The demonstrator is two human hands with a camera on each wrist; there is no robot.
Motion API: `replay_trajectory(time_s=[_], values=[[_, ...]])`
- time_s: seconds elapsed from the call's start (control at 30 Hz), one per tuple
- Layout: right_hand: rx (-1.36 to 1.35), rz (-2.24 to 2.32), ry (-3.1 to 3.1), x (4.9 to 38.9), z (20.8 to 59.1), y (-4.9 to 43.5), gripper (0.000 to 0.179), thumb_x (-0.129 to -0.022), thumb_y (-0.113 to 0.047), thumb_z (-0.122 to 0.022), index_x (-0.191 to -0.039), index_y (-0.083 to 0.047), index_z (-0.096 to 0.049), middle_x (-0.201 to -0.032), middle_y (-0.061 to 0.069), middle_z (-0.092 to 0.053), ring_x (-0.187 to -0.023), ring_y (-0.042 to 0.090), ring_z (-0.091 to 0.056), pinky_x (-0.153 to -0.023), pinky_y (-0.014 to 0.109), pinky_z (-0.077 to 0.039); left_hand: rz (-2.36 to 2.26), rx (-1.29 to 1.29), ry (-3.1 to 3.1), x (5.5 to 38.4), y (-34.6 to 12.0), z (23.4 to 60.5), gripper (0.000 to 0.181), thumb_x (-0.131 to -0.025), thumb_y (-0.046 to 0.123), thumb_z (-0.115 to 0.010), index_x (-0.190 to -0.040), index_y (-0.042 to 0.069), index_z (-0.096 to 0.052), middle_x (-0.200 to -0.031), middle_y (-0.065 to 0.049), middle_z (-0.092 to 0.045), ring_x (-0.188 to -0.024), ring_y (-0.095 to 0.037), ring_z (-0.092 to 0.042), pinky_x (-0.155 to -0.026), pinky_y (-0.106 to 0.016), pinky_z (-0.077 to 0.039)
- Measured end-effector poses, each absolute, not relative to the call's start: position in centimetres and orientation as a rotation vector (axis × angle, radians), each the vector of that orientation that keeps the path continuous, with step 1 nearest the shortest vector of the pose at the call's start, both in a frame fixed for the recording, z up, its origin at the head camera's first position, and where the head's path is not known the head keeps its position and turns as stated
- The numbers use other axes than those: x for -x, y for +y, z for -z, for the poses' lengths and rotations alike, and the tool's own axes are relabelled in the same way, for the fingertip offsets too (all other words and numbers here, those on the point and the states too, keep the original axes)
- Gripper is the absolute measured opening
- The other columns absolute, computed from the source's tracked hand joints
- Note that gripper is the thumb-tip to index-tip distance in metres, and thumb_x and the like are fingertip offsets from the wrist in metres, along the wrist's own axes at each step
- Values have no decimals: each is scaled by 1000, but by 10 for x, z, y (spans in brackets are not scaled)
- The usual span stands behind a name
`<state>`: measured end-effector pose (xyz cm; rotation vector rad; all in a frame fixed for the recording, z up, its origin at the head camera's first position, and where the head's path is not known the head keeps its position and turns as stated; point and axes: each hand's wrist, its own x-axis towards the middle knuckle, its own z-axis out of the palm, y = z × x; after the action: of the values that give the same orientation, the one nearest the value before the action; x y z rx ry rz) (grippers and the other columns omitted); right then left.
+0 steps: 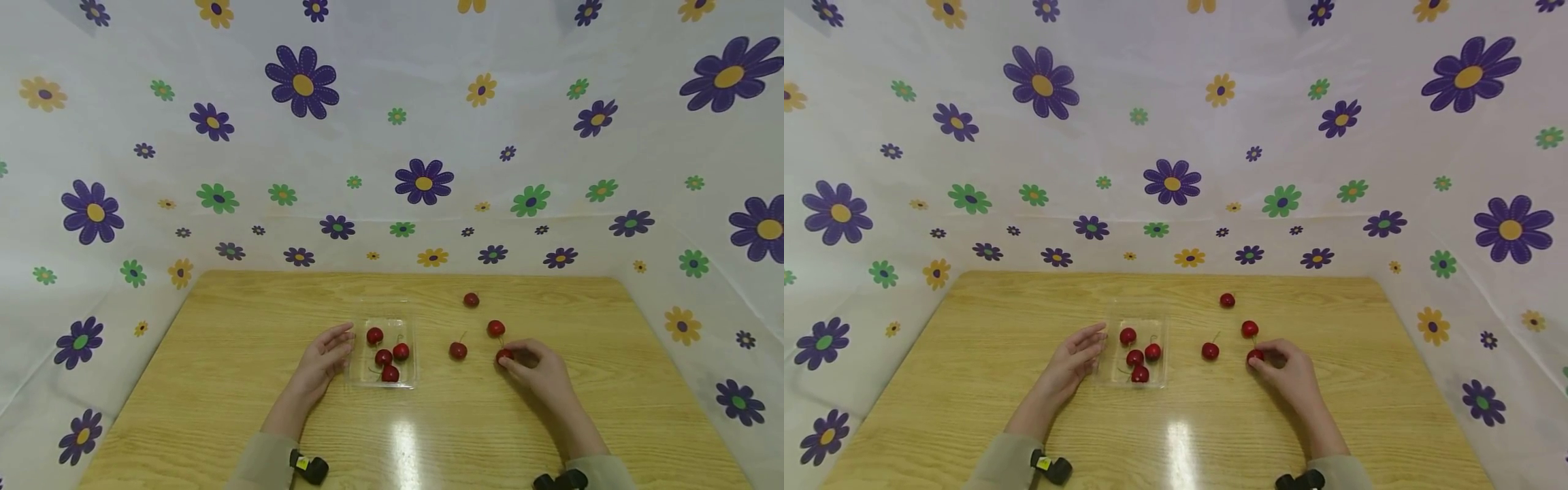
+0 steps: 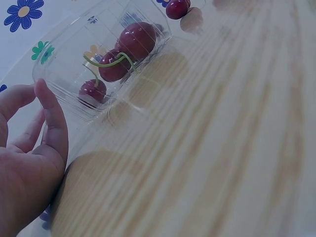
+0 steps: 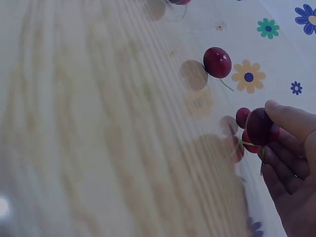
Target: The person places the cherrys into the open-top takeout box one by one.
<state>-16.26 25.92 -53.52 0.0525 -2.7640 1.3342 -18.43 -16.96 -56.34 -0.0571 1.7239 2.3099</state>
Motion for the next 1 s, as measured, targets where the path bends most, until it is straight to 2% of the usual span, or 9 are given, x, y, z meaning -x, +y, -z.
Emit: replay_trajectory(time_s=[0.17,0.53,1.0], values=[[-77,-1395,-2722,165,532,256,29,-95,-15,-82,-119,-1,-76,-118,17,-74,-96,-11,-59,-88,11,-55,-2307,65,1721,184,-170,564,55,-106,-3,-57,-158,-5,-40,-121,6,-63,-105,-5,-62,-70,-16,-55],[-137,-1354,-2638,172,523,241,23,-93,-11,-83,-114,-3,-78,-113,16,-77,-96,-12,-58,-88,9,-50,-2306,52,1733,183,-170,562,54,-106,-3,-56,-158,-5,-41,-122,5,-62,-104,-5,-63,-71,-15,-55],[-194,-1421,-2614,182,518,214,25,-93,-9,-83,-116,-2,-78,-112,16,-77,-95,-9,-61,-93,22,-56,-2313,56,1720,183,-170,563,54,-106,-3,-57,-158,-5,-41,-123,4,-62,-103,-5,-63,-71,-16,-55]])
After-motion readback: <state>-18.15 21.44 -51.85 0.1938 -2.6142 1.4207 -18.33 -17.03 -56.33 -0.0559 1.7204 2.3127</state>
